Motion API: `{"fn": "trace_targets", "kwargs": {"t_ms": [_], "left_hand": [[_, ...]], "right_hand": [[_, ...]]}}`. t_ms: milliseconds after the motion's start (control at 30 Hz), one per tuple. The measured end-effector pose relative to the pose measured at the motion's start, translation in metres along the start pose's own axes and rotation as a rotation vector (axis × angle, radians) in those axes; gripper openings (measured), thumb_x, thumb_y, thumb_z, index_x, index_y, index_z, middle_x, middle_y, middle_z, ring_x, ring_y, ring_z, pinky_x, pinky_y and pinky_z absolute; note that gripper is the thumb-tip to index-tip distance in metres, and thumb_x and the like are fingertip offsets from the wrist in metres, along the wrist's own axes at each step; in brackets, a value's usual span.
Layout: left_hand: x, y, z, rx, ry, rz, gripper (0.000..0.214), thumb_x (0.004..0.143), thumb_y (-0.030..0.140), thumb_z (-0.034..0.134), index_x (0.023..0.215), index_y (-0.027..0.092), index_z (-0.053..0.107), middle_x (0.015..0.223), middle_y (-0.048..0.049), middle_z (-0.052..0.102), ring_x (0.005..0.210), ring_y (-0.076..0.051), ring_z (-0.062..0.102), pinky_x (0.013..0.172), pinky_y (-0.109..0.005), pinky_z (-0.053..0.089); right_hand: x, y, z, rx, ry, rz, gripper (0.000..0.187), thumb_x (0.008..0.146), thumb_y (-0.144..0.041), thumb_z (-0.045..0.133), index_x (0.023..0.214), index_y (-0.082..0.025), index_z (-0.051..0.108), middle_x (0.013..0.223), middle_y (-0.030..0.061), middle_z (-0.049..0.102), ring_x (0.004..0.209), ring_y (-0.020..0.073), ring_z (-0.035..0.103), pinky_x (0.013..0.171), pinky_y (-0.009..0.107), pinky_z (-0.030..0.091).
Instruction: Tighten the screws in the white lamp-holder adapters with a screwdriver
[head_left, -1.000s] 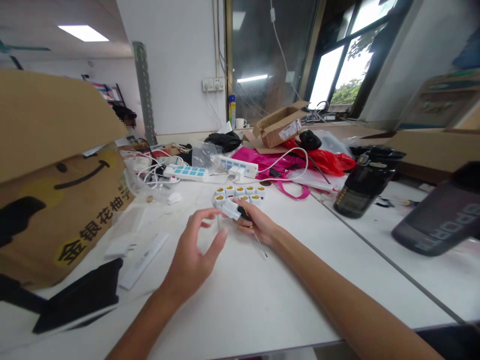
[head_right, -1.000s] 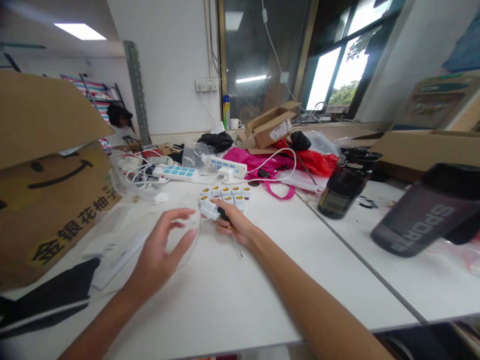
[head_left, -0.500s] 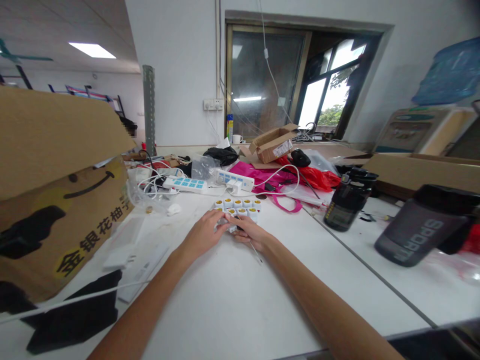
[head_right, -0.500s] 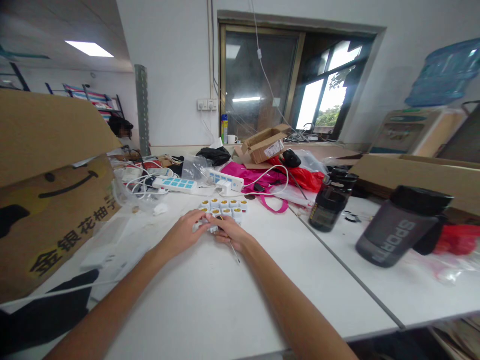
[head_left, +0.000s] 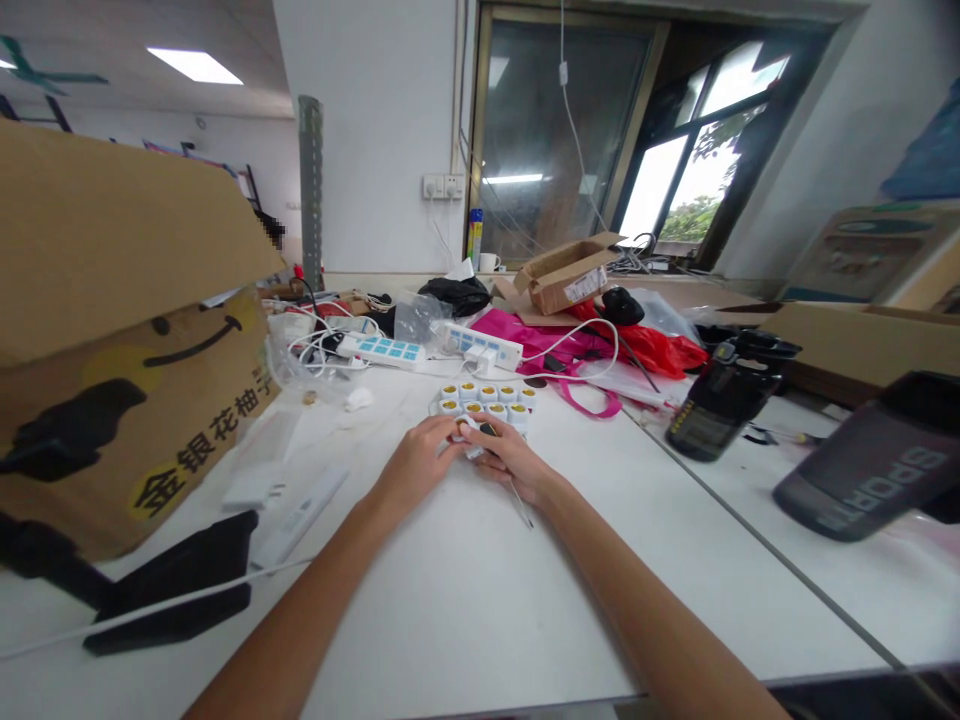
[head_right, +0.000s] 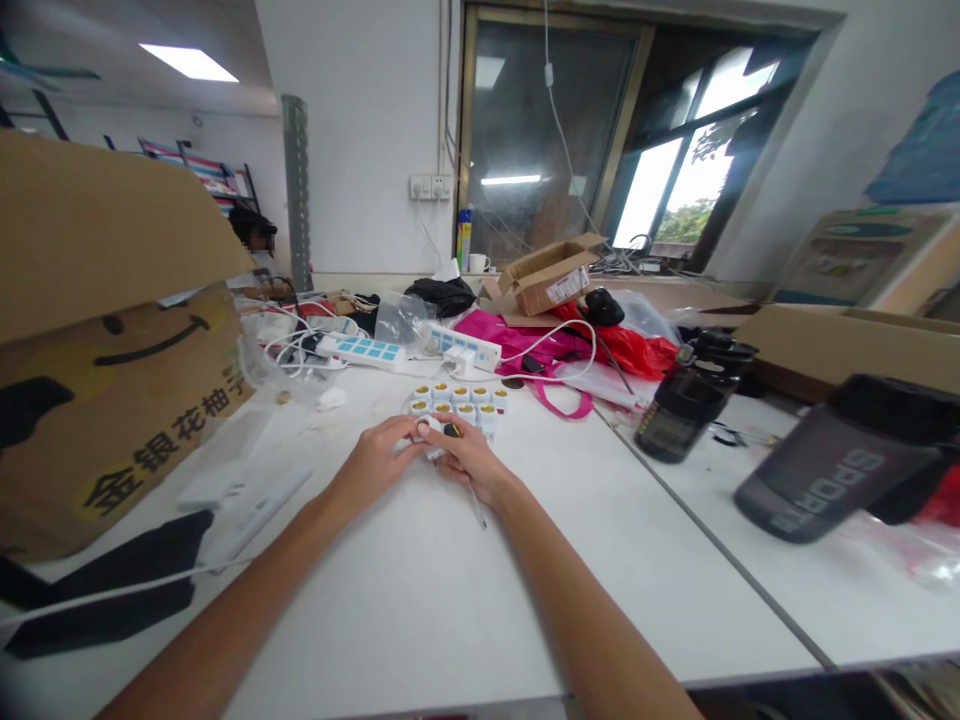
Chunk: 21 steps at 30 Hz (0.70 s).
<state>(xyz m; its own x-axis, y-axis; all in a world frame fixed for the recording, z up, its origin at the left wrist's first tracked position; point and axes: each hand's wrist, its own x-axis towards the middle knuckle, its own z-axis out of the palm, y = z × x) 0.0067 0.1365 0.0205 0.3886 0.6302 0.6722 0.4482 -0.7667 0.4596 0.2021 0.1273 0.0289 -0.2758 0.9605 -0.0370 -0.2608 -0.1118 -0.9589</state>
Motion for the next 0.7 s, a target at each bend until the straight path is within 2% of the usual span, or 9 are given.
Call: {"fn": "trace_targets", "kwargs": {"t_ms": [133,333,500,700], "left_hand": [[0.001,0.003,-0.001,-0.011,0.007,0.001,0.018,0.098,0.011,0.075,0.109,0.023,0.082,0.126,-0.0099,0.086,0.122,-0.028,0.080,0.110,-0.042,0.062],[0.002,0.005,-0.005,-0.020,-0.013,-0.002,0.013,0.099,0.013,0.074,0.104,0.023,0.082,0.127,-0.0089,0.086,0.122,-0.028,0.080,0.109,-0.041,0.062],[0.002,0.001,-0.007,-0.012,-0.022,-0.005,0.018,0.101,0.019,0.074,0.117,0.024,0.078,0.120,-0.0076,0.085,0.110,-0.026,0.081,0.102,-0.041,0.065],[-0.002,-0.008,-0.001,0.000,-0.035,0.001,0.015,0.102,0.016,0.070,0.114,0.021,0.078,0.125,-0.0121,0.082,0.121,-0.029,0.078,0.111,-0.045,0.061]], "right_hand": [[-0.002,-0.001,0.000,-0.006,-0.014,-0.009,0.065,0.071,-0.052,0.103,0.117,-0.022,0.069,0.069,-0.0101,0.057,0.046,0.0016,0.021,0.037,0.017,0.013],[-0.003,-0.005,0.001,0.001,0.007,-0.011,0.066,0.065,-0.045,0.106,0.114,-0.021,0.069,0.064,-0.0129,0.051,0.045,0.0016,0.021,0.037,0.017,0.012],[-0.001,-0.005,0.000,-0.017,0.002,-0.009,0.060,0.064,-0.043,0.106,0.108,-0.020,0.073,0.067,-0.0102,0.057,0.045,0.0011,0.022,0.037,0.018,0.013],[0.000,-0.001,0.000,-0.039,0.027,-0.018,0.056,0.064,-0.042,0.107,0.104,-0.021,0.075,0.065,-0.0101,0.055,0.045,0.0016,0.022,0.037,0.018,0.014]]}}
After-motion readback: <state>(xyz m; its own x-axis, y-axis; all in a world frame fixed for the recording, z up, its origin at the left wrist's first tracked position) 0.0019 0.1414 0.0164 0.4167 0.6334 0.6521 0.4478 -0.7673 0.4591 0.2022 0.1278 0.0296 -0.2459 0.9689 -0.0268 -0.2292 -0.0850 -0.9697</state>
